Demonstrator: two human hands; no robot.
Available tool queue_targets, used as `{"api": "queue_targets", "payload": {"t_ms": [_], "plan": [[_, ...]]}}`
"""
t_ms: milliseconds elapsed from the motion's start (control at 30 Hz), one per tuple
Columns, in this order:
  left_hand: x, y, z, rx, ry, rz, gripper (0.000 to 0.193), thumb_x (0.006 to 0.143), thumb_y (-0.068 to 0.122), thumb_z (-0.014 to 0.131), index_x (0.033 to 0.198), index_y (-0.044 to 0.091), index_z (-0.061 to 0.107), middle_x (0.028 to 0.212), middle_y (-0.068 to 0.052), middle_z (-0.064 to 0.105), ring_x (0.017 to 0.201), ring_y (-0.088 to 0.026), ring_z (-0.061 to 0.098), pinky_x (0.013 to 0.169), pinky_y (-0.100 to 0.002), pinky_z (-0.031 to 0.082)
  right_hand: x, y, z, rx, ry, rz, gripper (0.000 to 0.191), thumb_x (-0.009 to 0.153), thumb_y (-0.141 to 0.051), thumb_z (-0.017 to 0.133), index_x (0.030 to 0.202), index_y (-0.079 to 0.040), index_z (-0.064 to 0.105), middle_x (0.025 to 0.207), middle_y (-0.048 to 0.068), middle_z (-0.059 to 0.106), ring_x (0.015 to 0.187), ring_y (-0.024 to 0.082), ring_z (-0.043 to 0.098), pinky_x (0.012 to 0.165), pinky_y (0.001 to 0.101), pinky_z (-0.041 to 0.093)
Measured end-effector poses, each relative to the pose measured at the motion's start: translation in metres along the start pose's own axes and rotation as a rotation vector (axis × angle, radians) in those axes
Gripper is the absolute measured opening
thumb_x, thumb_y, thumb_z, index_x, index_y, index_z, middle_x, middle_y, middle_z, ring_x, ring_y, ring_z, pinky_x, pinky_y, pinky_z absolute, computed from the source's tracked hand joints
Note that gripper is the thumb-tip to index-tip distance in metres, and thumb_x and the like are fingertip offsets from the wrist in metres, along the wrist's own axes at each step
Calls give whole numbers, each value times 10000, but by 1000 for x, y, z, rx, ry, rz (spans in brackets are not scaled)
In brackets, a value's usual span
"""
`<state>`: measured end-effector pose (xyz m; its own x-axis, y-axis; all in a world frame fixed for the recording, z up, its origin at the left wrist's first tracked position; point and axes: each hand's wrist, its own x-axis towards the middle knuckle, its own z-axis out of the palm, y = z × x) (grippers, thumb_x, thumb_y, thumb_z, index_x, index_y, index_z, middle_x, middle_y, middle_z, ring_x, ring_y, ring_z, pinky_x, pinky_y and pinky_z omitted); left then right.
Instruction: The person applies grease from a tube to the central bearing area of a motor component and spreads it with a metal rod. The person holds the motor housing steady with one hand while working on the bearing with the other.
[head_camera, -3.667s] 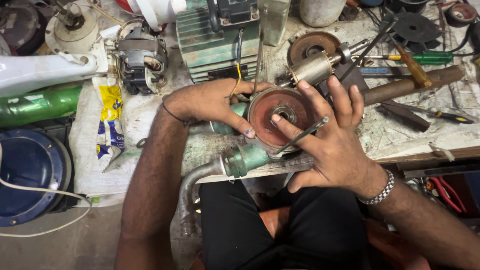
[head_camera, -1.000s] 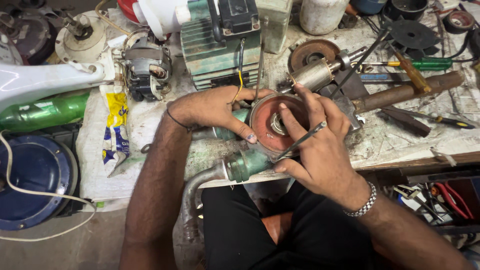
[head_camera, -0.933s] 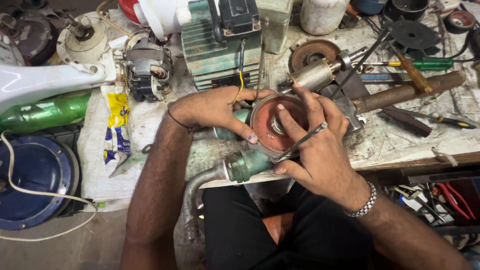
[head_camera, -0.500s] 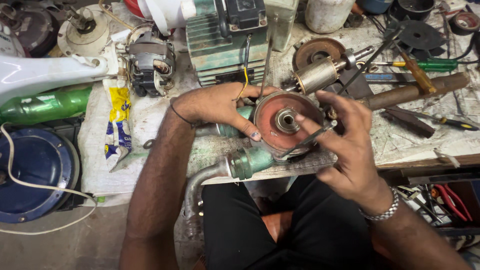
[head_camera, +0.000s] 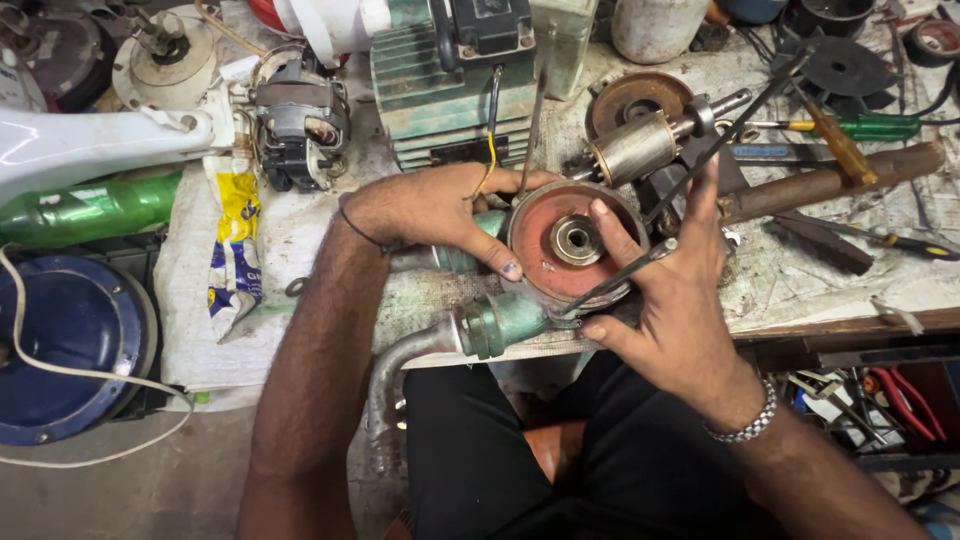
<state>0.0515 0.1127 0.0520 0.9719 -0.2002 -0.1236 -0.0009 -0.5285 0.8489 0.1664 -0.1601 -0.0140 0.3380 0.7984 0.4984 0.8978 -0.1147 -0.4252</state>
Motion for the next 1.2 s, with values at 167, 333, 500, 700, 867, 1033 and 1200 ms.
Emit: {"api": "queue_targets", "payload": {"t_ms": [167,333,500,700,867,1033,1200], "plan": [[1,-1,2,21,19,-75,963,654,352,927,1493,117,517,1339,-52,709,1279,-183,617,1110,-365,437,-1,2,-12,96,-46,-46,950,874,-840,395,1625,-257,400,1700,408,-58,1633,574,66,1302,689,187],[1,-6,2,-39,-3,-17,949,679,357,922,1502,99,526,1382,-62,705,1326,-198,602,1169,-376,419,-20,2,-30,-38,-34,-87,1220,753,-784,631,1637,-81,170,1413,363,386,1303,484,424,1063,584,416],[0,-4,1,2,16,-27,942,665,350,926,1487,102,538,1315,-45,733,1239,-166,642,1085,-332,467,-33,-4,-23,-45,-274,140,1422,611,-754,705,1602,31,55,696,122,673,452,246,625,443,397,540],[-3,4,0,0,19,-63,897,669,344,909,1462,98,569,1233,-37,771,1120,-158,682,985,-314,523,-21,-18,-6,-246,-318,86,1308,657,-775,672,1593,-5,182,520,125,618,401,319,626,394,429,525],[0,1,1,0,14,-7,867,691,327,918,1446,71,578,1316,-47,736,1233,-159,648,1083,-313,474,-32,-35,-7,-405,-314,147,1165,731,-751,659,1558,-8,310,521,114,615,401,292,633,383,418,515],[1,-4,1,21,9,30,960,699,303,912,1525,81,476,1397,-53,682,1303,-167,594,1144,-318,411,-47,-42,-20,-445,-325,129,1107,704,-731,703,1564,-105,400,577,111,634,398,281,634,392,413,511],[2,-7,1,-51,-7,3,970,703,278,906,1545,89,462,1440,-61,656,1338,-167,565,1152,-340,404,-51,-30,-37,18,-349,216,1119,700,-560,841,1601,-181,295,600,59,683,420,222,674,448,357,544]]}}
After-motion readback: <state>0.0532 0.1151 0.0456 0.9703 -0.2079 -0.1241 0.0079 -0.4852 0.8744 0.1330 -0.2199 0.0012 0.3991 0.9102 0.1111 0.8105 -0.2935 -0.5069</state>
